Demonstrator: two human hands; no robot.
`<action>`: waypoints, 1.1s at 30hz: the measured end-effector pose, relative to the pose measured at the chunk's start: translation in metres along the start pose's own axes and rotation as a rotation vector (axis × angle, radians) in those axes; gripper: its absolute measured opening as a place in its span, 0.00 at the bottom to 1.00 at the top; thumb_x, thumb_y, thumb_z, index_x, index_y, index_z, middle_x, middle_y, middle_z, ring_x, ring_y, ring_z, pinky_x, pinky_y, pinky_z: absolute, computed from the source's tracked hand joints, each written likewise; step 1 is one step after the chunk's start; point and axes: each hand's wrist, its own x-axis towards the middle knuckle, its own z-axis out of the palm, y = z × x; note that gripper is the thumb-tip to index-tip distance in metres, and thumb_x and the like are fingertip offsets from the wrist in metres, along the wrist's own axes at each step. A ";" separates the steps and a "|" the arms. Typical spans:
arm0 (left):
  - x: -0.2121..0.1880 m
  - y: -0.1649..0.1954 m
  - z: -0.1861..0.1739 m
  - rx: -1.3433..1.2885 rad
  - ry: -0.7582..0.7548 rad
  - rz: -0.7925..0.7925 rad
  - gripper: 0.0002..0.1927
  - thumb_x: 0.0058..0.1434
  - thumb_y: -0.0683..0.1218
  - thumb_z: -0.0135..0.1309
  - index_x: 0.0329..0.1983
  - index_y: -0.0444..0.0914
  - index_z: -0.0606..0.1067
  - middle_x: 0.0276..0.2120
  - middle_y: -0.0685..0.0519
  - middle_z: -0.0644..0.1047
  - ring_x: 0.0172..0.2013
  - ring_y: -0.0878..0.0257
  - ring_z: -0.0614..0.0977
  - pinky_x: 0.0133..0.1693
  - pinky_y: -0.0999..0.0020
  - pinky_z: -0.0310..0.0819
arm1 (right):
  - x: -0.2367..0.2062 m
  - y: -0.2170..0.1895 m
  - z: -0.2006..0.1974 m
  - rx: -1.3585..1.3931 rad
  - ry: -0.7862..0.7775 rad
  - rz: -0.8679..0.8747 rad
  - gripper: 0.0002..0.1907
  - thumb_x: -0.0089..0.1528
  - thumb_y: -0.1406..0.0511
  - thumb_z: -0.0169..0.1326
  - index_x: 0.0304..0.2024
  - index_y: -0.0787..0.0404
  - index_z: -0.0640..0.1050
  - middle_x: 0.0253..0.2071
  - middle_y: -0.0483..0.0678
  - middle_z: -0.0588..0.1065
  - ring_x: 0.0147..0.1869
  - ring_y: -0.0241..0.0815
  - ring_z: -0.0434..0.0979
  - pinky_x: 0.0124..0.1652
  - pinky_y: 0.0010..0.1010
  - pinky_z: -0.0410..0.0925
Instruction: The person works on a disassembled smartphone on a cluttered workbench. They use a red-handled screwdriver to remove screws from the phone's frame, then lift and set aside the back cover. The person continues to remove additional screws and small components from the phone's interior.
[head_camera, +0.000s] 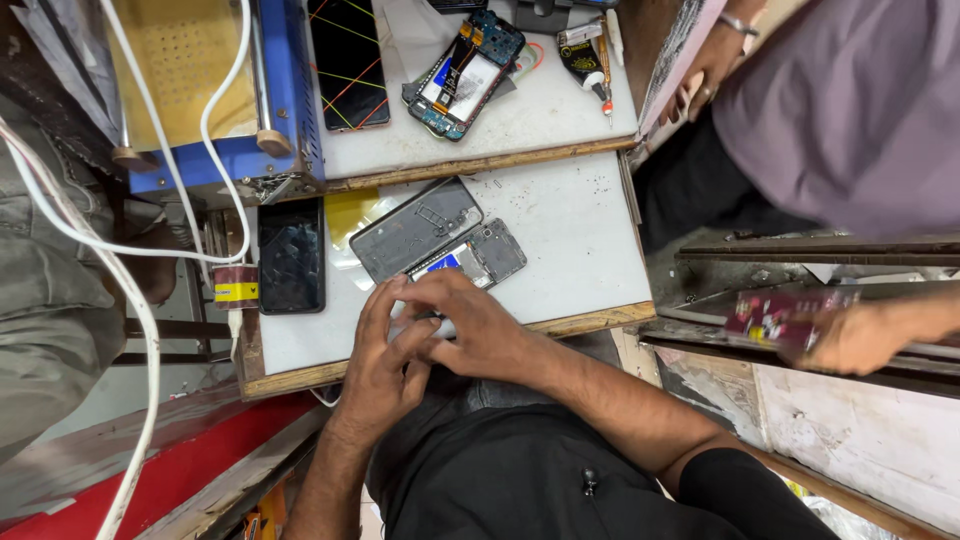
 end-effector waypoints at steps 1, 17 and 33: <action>0.000 -0.001 -0.001 0.004 0.018 0.003 0.33 0.50 0.31 0.59 0.58 0.48 0.68 0.68 0.35 0.61 0.70 0.34 0.63 0.68 0.40 0.62 | 0.001 -0.002 -0.001 -0.061 0.005 -0.022 0.36 0.57 0.73 0.60 0.67 0.54 0.66 0.51 0.49 0.76 0.58 0.47 0.77 0.57 0.40 0.71; -0.003 -0.003 -0.002 0.011 0.055 0.008 0.32 0.47 0.32 0.60 0.54 0.48 0.72 0.68 0.38 0.62 0.69 0.34 0.65 0.67 0.42 0.64 | 0.009 -0.019 -0.006 -0.214 0.024 -0.004 0.32 0.53 0.71 0.64 0.61 0.54 0.74 0.51 0.49 0.77 0.59 0.53 0.75 0.56 0.42 0.70; -0.003 -0.003 0.002 0.002 0.030 0.007 0.30 0.48 0.33 0.62 0.54 0.48 0.74 0.68 0.41 0.61 0.70 0.38 0.65 0.68 0.44 0.65 | 0.012 -0.027 -0.004 -0.322 0.020 0.160 0.33 0.48 0.69 0.67 0.58 0.54 0.76 0.42 0.47 0.77 0.52 0.50 0.74 0.52 0.45 0.66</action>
